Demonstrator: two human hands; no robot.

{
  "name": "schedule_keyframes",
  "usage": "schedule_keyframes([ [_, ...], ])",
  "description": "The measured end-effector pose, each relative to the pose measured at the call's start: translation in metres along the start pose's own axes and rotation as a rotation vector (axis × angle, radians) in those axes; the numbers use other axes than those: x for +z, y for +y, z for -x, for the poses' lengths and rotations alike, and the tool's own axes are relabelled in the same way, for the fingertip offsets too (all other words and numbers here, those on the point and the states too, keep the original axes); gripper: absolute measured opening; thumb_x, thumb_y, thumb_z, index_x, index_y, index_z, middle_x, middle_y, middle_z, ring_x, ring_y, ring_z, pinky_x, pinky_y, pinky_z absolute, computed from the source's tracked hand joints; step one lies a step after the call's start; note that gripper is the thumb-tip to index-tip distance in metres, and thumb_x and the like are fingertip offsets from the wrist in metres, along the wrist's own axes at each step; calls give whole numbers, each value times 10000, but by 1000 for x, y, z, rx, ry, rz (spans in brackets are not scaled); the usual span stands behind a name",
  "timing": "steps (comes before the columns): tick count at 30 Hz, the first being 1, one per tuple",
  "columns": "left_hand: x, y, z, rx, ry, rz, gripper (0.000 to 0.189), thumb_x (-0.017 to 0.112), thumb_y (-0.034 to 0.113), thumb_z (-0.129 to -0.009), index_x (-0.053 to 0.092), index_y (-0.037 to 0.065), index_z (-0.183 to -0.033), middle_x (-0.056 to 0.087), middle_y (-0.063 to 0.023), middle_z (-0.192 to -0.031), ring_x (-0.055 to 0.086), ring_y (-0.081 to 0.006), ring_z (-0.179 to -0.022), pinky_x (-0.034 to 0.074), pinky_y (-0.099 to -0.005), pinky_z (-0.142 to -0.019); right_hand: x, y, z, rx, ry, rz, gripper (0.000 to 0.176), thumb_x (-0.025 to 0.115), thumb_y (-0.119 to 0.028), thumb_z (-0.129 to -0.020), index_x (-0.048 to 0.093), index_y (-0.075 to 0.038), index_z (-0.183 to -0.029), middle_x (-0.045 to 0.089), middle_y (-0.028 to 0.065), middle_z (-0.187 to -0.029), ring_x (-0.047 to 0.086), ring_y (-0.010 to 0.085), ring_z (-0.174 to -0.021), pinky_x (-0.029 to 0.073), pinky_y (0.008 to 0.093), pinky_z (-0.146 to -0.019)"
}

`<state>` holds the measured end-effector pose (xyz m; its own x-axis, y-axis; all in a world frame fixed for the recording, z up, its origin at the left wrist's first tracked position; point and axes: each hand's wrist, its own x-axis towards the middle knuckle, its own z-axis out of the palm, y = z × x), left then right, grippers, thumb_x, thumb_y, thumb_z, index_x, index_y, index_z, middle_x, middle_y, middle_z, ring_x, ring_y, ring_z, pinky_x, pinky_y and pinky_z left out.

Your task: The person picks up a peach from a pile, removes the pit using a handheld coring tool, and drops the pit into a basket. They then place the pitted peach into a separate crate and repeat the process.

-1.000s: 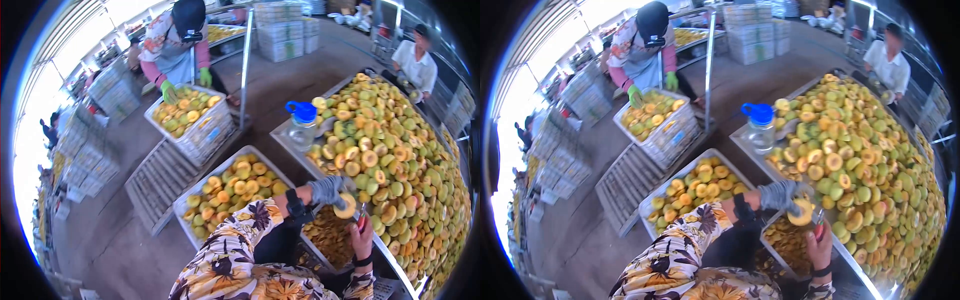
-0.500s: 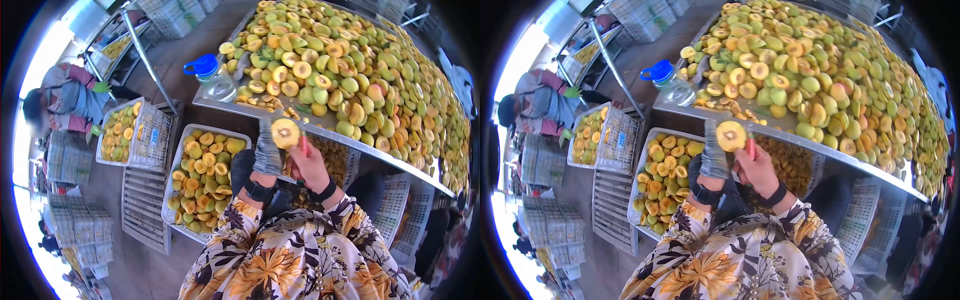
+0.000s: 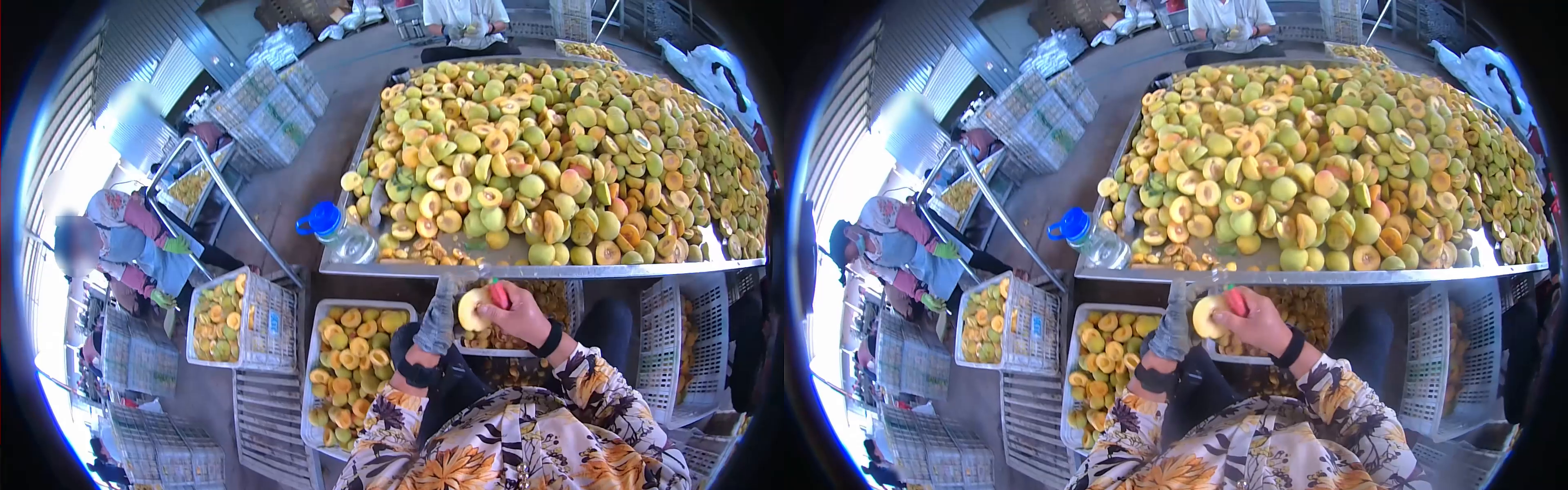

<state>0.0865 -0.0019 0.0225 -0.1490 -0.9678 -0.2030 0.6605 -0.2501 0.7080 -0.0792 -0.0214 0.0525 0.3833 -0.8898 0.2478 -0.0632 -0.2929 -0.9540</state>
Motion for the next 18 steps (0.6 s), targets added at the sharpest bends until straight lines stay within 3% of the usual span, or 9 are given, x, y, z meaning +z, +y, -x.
schedule_keyframes([
  [2,25,6,11,143,80,-237,482,376,476,-902,504,73,-1134,569,-39,-969,552,-115,-831,477,-256,-741,-5,-16,-4,481,18,-410,329,690,-214,-752,525,12,-924,537,-15,-661,494,149,-566,440,273,-558],
  [6,44,-8,15,312,357,-372,397,489,381,-885,501,86,-1151,573,-24,-952,549,-87,-810,468,-237,-720,9,-21,-5,460,105,-304,338,674,-205,-757,523,12,-966,552,35,-657,529,164,-580,441,290,-553],
  [8,33,-12,14,271,424,-250,357,536,326,-871,527,74,-1123,575,-28,-966,544,-89,-845,460,-234,-744,16,-6,0,71,170,208,328,680,-201,-733,535,-10,-957,574,122,-650,559,205,-515,455,321,-514],
  [10,19,-18,15,390,417,-380,342,544,326,-867,560,54,-1074,581,-28,-962,544,-98,-869,454,-241,-767,18,-24,5,132,153,221,330,677,-197,-722,541,-24,-968,566,173,-647,583,237,-572,454,328,-547],
  [11,9,-22,12,306,441,-34,318,552,317,-862,591,48,-1028,599,-28,-945,560,-109,-839,460,-252,-766,23,-17,8,132,141,223,329,674,-186,-719,539,-23,-972,566,177,-653,588,240,-581,454,331,-551],
  [12,29,-11,23,358,490,-44,317,556,318,-859,602,43,-1010,617,-42,-935,571,-120,-838,457,-256,-782,21,-6,12,136,141,226,329,670,-175,-717,537,-22,-976,567,182,-659,593,243,-590,454,335,-555],
  [15,5,-18,23,315,541,17,327,566,329,-849,609,42,-1000,629,-53,-933,596,-133,-799,488,-252,-712,13,15,23,115,59,288,308,651,-142,-706,530,-18,-960,566,190,-663,587,316,-597,456,361,-553],
  [17,2,-13,39,184,534,108,344,581,353,-833,611,46,-983,637,-62,-862,617,-155,-682,511,-265,-556,8,29,31,111,7,354,304,646,-142,-707,528,-17,-958,568,195,-670,581,339,-604,456,372,-552],
  [18,3,-10,48,200,553,119,344,581,353,-833,611,46,-983,637,-62,-862,617,-155,-682,511,-265,-556,7,34,36,114,-20,424,300,642,-142,-709,527,-16,-956,571,201,-676,576,361,-610,457,382,-550],
])
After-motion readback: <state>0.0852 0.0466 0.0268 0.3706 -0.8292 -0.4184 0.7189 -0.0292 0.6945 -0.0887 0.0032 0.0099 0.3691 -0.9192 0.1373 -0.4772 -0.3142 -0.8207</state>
